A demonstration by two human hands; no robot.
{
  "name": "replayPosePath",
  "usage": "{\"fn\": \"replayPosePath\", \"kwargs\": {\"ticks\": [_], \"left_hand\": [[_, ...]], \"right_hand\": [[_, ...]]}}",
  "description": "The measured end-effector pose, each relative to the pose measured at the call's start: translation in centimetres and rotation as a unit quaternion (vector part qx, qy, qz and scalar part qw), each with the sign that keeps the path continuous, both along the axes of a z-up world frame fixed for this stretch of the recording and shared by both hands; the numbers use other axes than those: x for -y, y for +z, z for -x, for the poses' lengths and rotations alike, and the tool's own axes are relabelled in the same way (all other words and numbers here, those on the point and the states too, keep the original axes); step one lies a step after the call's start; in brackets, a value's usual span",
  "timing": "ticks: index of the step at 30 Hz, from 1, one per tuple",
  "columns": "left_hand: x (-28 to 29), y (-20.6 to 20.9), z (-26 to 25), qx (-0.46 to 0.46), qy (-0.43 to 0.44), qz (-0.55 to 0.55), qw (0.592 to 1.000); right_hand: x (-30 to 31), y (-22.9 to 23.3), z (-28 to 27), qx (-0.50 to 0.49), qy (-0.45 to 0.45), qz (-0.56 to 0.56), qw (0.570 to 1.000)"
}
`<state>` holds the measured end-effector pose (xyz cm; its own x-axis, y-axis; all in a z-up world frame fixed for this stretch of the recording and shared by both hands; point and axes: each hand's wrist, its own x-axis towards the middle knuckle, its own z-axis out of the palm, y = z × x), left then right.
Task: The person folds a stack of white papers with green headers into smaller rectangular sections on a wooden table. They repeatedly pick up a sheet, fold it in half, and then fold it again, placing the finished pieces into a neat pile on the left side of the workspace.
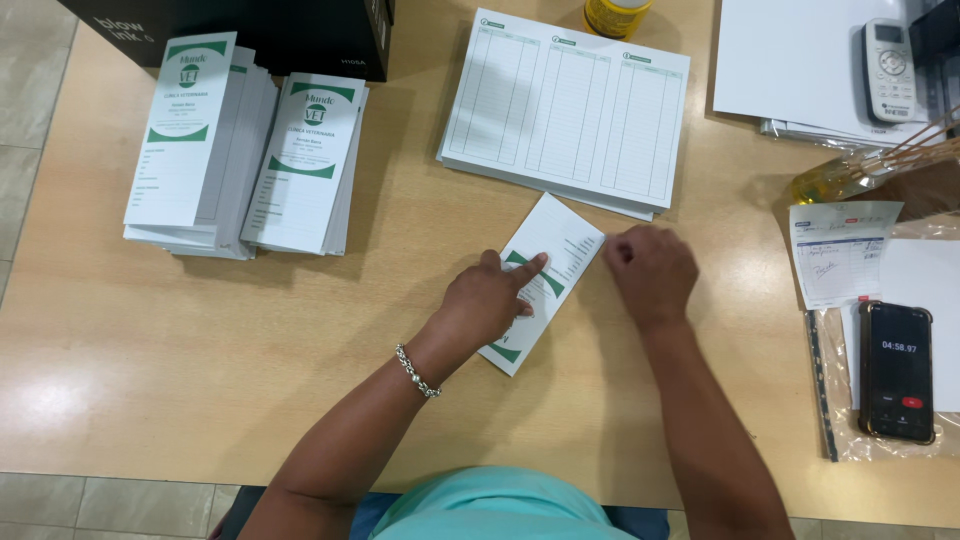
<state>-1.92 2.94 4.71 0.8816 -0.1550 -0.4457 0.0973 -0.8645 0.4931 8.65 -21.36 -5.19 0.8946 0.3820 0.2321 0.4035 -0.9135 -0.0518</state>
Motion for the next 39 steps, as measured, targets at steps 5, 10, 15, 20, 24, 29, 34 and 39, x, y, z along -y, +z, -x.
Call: {"fn": "replayPosePath", "kwargs": {"ticks": [5, 10, 15, 20, 24, 29, 34, 39], "left_hand": [[0.0, -0.6, 0.3, 0.001, 0.001, 0.000, 1.000], [0.2, -0.2, 0.6, 0.011, 0.009, 0.001, 1.000], [0.4, -1.4, 1.8, 0.049, 0.003, -0.005, 0.999], [0.1, -2.4, 4.9, 0.160, 0.015, 0.026, 0.987], [0.5, 0.7, 8.2, 0.123, 0.105, 0.198, 0.967], [1.2, -3.5, 6.8, 0.072, 0.339, 0.538, 0.768], [-3.2, -0.4, 4.6, 0.170, 0.479, 0.642, 0.573], [-13.6, 1.1, 3.8, 0.377, 0.421, 0.310, 0.764]], "right_hand": [[-0.6, 3.7, -1.0, -0.115, -0.087, -0.118, 0.983], [-5.1, 8.0, 1.2, -0.268, -0.119, -0.211, 0.932], [-6.3, 9.6, -0.1, -0.400, -0.125, -0.111, 0.901], [-4.2, 8.8, 0.3, -0.420, -0.089, -0.274, 0.861], [-3.4, 9.7, 1.9, -0.396, -0.037, -0.553, 0.732], [-7.7, 8.4, 6.5, -0.352, -0.051, -0.651, 0.671], [-9.1, 4.5, 9.9, -0.396, -0.042, -0.629, 0.667], [-8.2, 3.2, 9.8, -0.378, 0.019, -0.571, 0.729]]}}
